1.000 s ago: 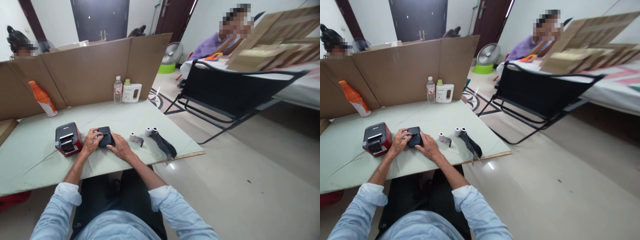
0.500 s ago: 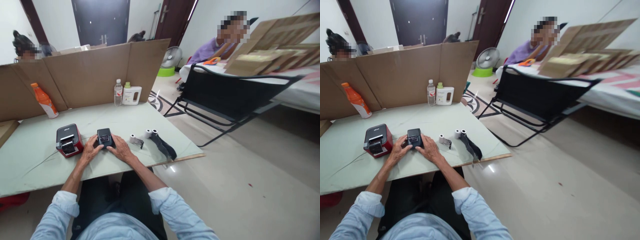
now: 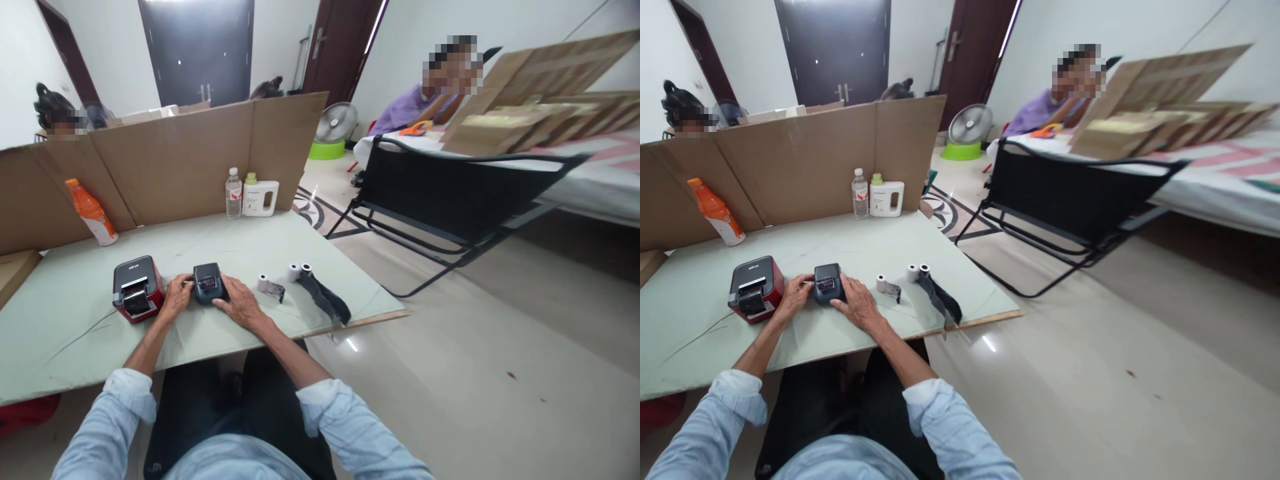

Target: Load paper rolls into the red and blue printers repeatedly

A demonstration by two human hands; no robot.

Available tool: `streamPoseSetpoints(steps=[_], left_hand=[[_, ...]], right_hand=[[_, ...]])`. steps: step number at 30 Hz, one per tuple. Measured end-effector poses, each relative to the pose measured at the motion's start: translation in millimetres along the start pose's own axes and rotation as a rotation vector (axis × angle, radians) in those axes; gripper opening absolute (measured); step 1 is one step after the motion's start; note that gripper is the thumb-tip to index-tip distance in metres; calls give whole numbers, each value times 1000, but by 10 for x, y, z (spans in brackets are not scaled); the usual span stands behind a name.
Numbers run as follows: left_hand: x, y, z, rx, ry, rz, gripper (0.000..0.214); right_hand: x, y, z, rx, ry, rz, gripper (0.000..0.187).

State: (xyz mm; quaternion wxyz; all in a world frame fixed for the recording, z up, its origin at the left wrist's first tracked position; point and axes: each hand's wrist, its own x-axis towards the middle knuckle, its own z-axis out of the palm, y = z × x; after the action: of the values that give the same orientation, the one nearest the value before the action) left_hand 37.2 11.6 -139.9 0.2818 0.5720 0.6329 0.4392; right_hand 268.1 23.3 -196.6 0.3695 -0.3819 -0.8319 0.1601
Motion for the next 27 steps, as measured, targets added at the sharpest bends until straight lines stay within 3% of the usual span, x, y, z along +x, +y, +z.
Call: streamPoseSetpoints(steps=[3, 12, 20, 27], left_hand=[[135, 5, 41, -43, 1, -125, 24], [246, 34, 53, -166, -61, -192, 51], [276, 39, 49, -284, -113, -276, 61], [327, 71, 64, -216, -81, -308, 67]], right_hand=[[10, -3, 2, 3, 6, 4, 78], [15, -1, -2, 24, 5, 25, 77], [16, -8, -8, 32, 2, 35, 76], [11, 8, -8, 27, -4, 43, 76]])
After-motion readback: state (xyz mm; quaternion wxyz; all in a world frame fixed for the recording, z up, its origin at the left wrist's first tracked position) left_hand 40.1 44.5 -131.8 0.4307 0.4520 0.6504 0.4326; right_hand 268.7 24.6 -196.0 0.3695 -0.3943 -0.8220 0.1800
